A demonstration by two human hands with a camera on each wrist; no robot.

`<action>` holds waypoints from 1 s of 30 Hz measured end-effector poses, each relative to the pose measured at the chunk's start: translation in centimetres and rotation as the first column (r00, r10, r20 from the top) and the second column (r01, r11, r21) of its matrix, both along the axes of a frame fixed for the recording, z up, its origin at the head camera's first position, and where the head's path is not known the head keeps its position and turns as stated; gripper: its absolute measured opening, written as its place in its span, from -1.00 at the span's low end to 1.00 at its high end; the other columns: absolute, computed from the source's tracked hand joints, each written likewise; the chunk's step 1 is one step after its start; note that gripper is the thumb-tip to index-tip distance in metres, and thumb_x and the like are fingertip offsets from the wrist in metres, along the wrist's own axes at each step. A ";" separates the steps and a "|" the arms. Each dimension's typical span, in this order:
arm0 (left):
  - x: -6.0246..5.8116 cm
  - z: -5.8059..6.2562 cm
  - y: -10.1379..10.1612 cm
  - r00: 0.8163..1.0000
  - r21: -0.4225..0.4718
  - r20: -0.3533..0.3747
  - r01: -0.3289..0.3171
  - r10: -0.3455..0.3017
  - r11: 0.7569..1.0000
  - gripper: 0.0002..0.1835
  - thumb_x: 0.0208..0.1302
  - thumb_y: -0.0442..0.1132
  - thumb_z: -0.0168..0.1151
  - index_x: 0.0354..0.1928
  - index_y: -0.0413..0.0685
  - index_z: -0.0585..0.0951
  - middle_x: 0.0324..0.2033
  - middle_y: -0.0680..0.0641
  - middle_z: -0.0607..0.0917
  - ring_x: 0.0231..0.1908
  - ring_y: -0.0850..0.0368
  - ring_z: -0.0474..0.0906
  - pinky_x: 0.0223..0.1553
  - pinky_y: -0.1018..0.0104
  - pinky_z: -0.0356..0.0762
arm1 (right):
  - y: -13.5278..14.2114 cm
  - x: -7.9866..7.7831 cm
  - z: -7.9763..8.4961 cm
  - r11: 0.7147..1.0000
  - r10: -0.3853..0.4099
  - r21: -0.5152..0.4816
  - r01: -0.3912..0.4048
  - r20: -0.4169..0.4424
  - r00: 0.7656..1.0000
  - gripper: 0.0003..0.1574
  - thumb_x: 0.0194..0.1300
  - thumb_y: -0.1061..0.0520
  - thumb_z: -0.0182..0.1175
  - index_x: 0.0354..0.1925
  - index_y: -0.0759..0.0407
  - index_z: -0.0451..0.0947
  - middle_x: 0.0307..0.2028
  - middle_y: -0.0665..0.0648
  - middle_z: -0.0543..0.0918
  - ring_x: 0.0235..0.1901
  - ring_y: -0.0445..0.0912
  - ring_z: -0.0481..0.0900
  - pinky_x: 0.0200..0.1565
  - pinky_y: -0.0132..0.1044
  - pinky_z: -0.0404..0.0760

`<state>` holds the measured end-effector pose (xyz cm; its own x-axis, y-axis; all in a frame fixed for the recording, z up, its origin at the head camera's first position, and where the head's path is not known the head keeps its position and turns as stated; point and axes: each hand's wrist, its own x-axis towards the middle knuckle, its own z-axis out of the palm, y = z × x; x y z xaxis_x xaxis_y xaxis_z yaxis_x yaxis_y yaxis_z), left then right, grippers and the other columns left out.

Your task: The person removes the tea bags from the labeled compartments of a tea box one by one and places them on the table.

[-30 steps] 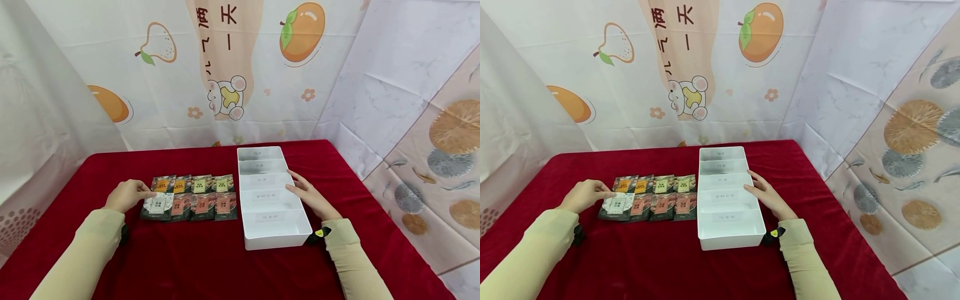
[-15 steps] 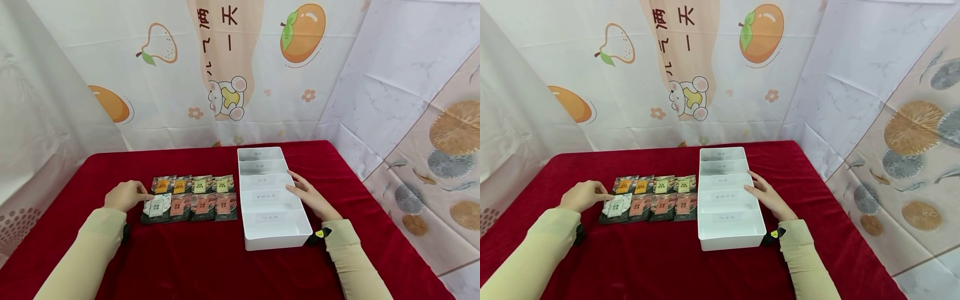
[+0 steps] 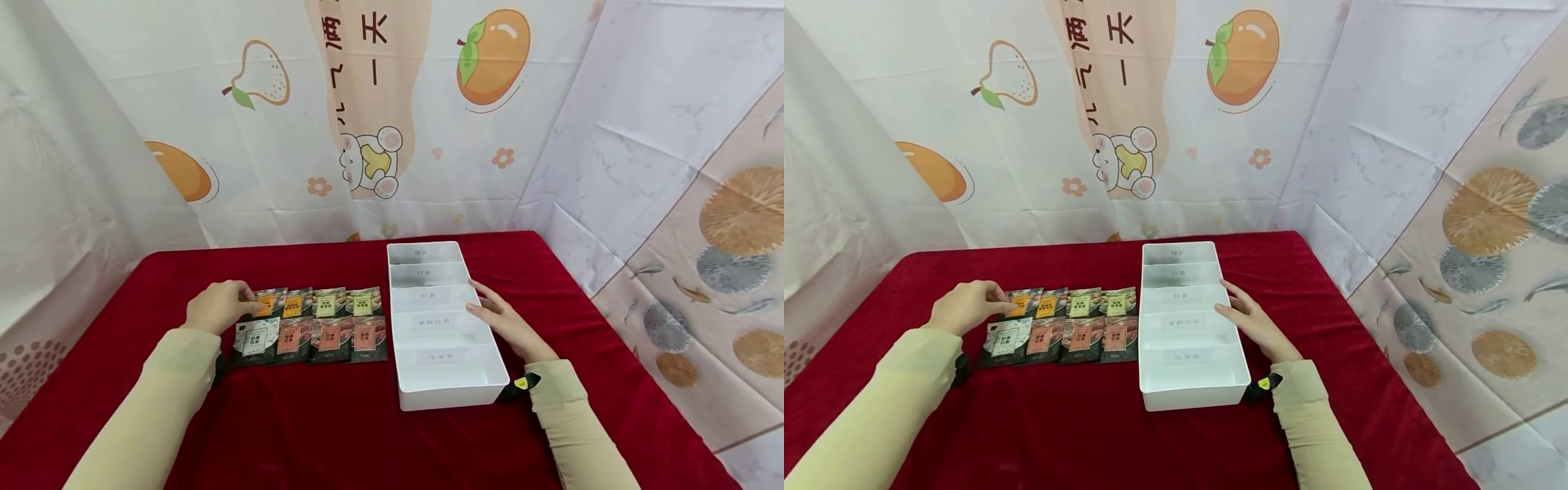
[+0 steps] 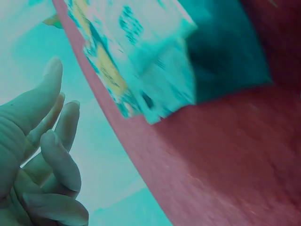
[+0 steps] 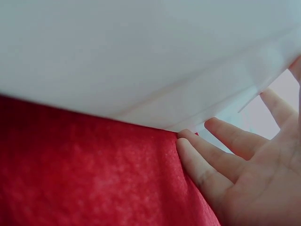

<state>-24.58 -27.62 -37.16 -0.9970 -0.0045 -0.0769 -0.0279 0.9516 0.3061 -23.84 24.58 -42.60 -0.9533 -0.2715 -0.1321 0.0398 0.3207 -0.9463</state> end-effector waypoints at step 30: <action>-0.9 2.3 9.9 0.966 0.089 -0.214 0.164 -0.142 0.982 -0.56 0.38 0.13 0.20 0.09 -0.01 0.66 0.02 -0.15 0.71 -0.11 -0.09 0.64 -0.19 0.00 0.63 | -0.1 0.1 0.1 1.000 -0.003 0.002 0.003 0.009 1.000 -0.09 0.44 -0.16 0.14 0.57 -0.21 -0.06 0.47 0.36 0.15 0.29 0.23 0.41 0.24 0.06 0.41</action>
<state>-25.46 -17.72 -34.87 -0.9795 0.1466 0.1381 0.1897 0.9019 0.3880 -23.72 24.50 -42.52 -0.9531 -0.2680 -0.1409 0.0491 0.3223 -0.9453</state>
